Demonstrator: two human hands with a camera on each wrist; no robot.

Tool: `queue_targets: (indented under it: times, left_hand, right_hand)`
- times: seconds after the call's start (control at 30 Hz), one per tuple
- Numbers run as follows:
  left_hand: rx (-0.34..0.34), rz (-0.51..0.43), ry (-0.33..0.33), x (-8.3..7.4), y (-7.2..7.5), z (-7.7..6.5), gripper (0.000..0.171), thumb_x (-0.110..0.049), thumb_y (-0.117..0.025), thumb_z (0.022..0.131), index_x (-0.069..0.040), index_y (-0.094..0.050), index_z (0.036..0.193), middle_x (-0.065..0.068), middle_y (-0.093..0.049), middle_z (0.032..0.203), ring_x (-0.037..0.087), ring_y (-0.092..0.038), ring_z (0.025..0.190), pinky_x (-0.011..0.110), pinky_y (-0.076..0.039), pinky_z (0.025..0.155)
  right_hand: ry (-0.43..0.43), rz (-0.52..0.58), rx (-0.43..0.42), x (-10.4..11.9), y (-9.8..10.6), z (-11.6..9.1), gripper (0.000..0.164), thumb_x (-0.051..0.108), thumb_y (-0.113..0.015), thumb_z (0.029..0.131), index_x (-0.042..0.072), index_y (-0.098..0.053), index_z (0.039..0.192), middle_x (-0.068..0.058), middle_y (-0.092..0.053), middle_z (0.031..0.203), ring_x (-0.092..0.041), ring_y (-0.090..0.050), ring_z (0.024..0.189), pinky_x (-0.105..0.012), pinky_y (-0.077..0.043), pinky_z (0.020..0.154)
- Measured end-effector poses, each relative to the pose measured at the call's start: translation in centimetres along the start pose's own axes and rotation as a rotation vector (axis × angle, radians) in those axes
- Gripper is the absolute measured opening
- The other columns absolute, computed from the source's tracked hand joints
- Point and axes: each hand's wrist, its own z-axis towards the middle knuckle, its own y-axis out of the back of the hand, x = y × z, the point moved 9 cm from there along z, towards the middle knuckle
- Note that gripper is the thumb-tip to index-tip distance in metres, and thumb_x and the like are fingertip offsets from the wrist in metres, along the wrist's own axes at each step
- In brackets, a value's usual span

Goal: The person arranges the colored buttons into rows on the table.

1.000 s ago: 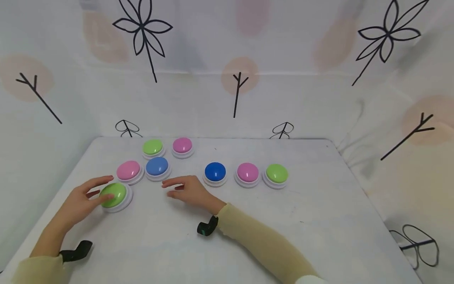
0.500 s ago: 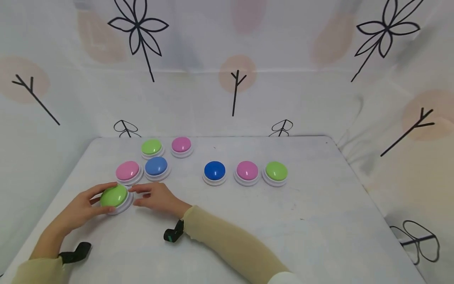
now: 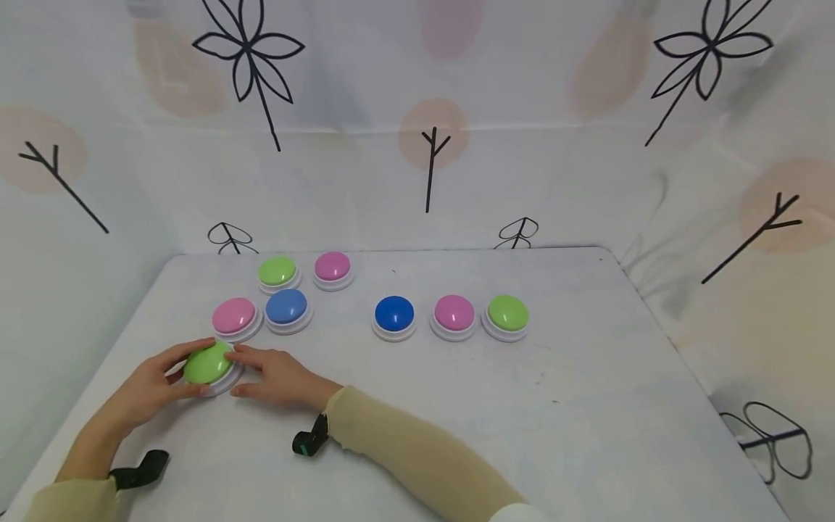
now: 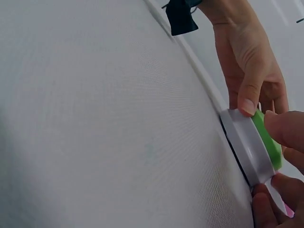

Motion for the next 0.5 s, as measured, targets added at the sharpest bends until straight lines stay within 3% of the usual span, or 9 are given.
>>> queue_targets:
  times: [0.13, 0.2, 0.37, 0.5]
  left_hand:
    - [-0.006, 0.021, -0.004, -0.04, 0.00, -0.09, 0.082, -0.030, -0.082, 0.082, -0.007, -0.042, 0.150, 0.023, -0.037, 0.152, 0.049, -0.032, 0.136, 0.041, -0.042, 0.100]
    - [-0.012, 0.027, -0.009, -0.06, -0.01, -0.16, 0.082, -0.030, -0.083, 0.082, -0.008, -0.042, 0.150, 0.023, -0.037, 0.152, 0.049, -0.032, 0.135, 0.041, -0.042, 0.100]
    - [-0.030, 0.014, -0.032, -0.29, -0.01, -0.42, 0.079, -0.028, -0.082, 0.082, -0.010, -0.044, 0.149, 0.022, -0.039, 0.151, 0.048, -0.034, 0.133, 0.011, -0.042, 0.094]
    - [-0.050, 0.026, -0.048, -0.60, 0.10, -0.40, 0.078, -0.028, -0.083, 0.082, -0.010, -0.046, 0.148, 0.022, -0.041, 0.150, 0.048, -0.035, 0.132, 0.004, -0.038, 0.089]
  right_hand:
    - [0.017, -0.057, 0.013, 0.34, -0.08, -0.05, 0.063, 0.039, -0.063, 0.098, 0.030, -0.038, 0.155, 0.012, -0.029, 0.160, 0.000, -0.031, 0.141, -0.015, -0.030, 0.109]
    - [0.013, -0.072, 0.019, 0.31, -0.12, -0.07, 0.063, 0.039, -0.062, 0.098, 0.030, -0.037, 0.155, 0.013, -0.029, 0.160, -0.001, -0.032, 0.140, -0.015, -0.030, 0.109]
    - [-0.002, -0.088, 0.027, 0.01, -0.21, 0.00, 0.062, 0.040, -0.062, 0.098, 0.033, -0.037, 0.155, 0.015, -0.028, 0.159, -0.001, -0.033, 0.140, -0.016, -0.029, 0.109]
    - [0.010, -0.080, 0.025, -0.10, -0.23, 0.12, 0.062, 0.040, -0.062, 0.098, 0.032, -0.037, 0.155, 0.015, -0.029, 0.159, -0.001, -0.033, 0.139, -0.016, -0.029, 0.109]
